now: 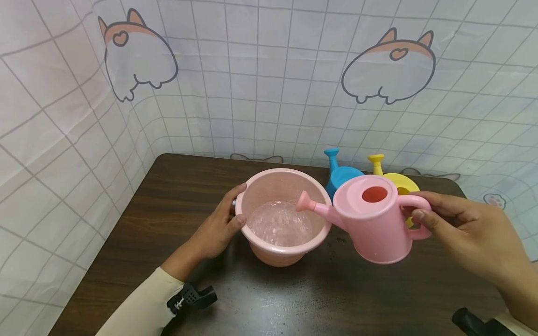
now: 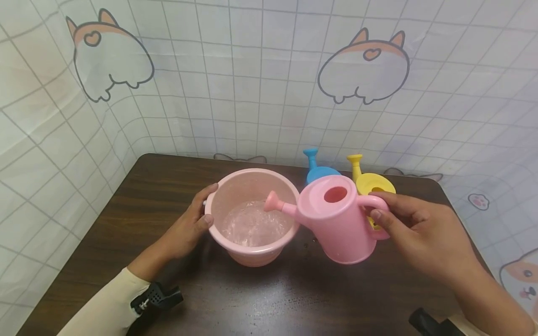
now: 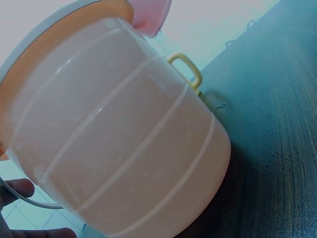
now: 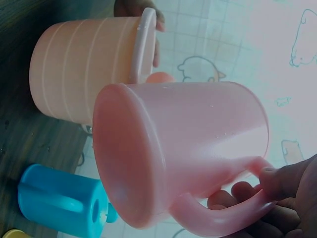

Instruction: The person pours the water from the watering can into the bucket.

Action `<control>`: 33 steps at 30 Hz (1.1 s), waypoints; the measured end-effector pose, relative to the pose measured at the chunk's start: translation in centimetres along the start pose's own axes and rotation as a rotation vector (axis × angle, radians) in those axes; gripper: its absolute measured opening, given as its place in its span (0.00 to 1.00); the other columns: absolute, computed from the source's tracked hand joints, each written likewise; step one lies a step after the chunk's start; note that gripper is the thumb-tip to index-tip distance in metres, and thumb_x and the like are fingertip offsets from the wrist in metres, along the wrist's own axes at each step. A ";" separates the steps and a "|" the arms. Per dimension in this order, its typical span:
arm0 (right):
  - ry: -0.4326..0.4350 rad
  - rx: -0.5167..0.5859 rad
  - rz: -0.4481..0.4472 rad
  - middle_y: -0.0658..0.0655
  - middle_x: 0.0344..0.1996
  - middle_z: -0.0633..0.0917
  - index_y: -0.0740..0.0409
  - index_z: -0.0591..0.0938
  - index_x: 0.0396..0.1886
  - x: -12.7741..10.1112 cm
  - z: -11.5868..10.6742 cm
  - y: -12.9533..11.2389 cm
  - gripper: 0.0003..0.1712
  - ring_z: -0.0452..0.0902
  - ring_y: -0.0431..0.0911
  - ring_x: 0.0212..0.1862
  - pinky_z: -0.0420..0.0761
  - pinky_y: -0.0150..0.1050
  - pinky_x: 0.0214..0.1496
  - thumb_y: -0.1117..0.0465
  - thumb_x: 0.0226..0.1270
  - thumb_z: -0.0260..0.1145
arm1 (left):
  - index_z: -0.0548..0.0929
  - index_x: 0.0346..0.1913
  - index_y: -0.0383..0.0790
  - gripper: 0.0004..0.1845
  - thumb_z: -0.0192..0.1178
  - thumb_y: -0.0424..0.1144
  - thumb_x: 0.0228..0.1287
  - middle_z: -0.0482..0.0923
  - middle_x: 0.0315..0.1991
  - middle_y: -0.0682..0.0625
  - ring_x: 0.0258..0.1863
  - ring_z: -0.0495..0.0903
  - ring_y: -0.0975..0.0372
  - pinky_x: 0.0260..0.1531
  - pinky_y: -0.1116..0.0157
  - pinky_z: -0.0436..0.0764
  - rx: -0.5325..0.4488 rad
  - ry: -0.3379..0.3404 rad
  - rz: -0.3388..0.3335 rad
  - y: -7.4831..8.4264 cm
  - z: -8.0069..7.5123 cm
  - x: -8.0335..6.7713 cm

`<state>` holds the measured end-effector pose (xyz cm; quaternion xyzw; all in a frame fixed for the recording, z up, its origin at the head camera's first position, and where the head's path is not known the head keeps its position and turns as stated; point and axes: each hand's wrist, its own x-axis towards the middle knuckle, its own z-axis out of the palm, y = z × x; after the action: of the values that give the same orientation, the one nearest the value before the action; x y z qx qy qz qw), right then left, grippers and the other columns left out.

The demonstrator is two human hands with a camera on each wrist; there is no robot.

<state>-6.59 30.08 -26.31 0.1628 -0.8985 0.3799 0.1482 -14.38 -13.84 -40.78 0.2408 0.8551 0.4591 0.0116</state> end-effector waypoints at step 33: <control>0.037 -0.049 0.003 0.39 0.35 0.90 0.63 0.88 0.53 0.3 0.0 -0.7 0.19 0.84 0.27 0.38 0.78 0.22 0.35 0.75 0.62 0.73 | 0.48 0.81 0.64 0.40 0.41 0.73 0.73 0.67 0.65 0.40 0.55 0.79 0.53 0.50 0.47 0.77 -0.015 0.002 0.017 0.2 -0.2 -0.2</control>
<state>-6.54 29.56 -25.72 0.1507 -0.9049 0.3607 0.1684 -14.21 -13.96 -40.61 0.2475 0.8496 0.4656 0.0088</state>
